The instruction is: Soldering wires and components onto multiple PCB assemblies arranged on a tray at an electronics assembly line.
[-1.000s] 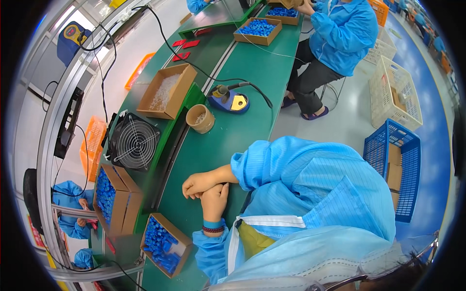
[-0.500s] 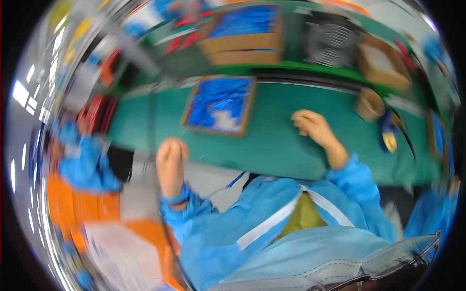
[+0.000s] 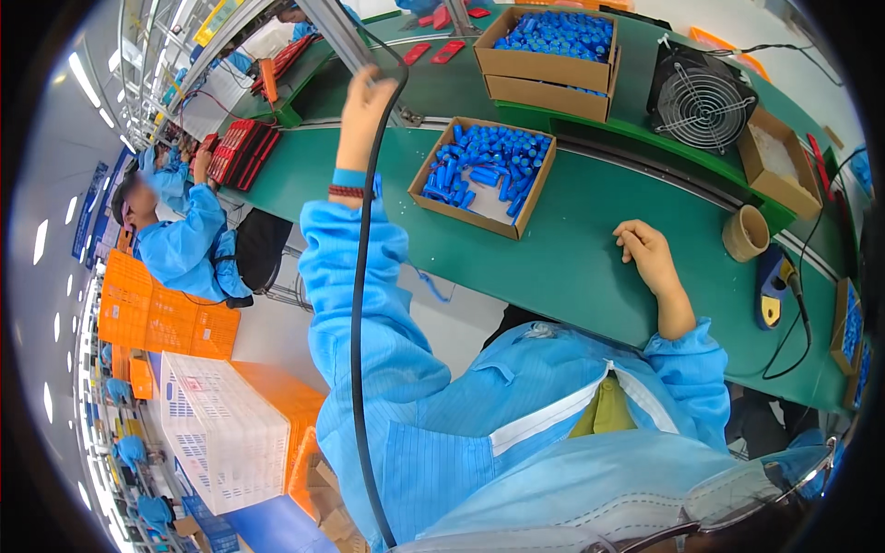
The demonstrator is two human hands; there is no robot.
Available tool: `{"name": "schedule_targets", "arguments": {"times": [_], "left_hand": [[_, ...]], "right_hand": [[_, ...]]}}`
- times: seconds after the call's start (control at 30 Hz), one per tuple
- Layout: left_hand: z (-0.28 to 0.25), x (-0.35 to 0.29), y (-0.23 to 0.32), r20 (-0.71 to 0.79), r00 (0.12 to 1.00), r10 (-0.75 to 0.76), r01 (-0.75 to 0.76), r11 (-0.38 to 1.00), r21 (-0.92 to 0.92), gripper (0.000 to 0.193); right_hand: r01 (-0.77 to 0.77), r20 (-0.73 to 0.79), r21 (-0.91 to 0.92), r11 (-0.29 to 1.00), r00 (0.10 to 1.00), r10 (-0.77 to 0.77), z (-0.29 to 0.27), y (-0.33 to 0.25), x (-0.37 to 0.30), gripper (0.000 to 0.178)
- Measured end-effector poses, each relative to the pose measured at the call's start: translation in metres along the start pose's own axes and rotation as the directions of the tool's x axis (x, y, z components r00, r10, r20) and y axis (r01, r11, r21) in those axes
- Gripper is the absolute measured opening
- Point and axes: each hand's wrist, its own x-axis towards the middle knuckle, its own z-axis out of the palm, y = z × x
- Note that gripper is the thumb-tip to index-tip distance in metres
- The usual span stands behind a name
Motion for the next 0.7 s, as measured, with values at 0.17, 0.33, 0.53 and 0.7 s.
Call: {"name": "schedule_targets", "arguments": {"times": [0.17,0.33,0.53,0.7], "left_hand": [[-0.03,-0.019,-0.067,0.231,0.973,0.015,-0.173,0.706,0.686,0.028],[-0.125,-0.001,-0.044,-0.329,0.944,-0.034,0.106,0.973,0.206,0.027],[-0.095,0.009,0.157,-0.568,0.712,0.412,-0.611,0.763,-0.212,0.035],[-0.02,-0.001,0.209,0.236,0.885,0.401,-0.162,0.74,-0.653,0.042]], "right_hand": [[-0.034,-0.004,-0.002,0.999,0.999,0.034,-0.001,-0.002,0.005,0.015],[-0.011,0.04,-0.025,1.0,0.999,0.012,0.0,-0.004,0.007,0.016],[0.003,0.071,-0.061,0.998,0.997,0.002,-0.001,-0.007,0.0,0.016],[0.377,-0.262,-0.124,0.918,0.88,-0.397,-0.001,-0.062,-0.011,0.012]]}}
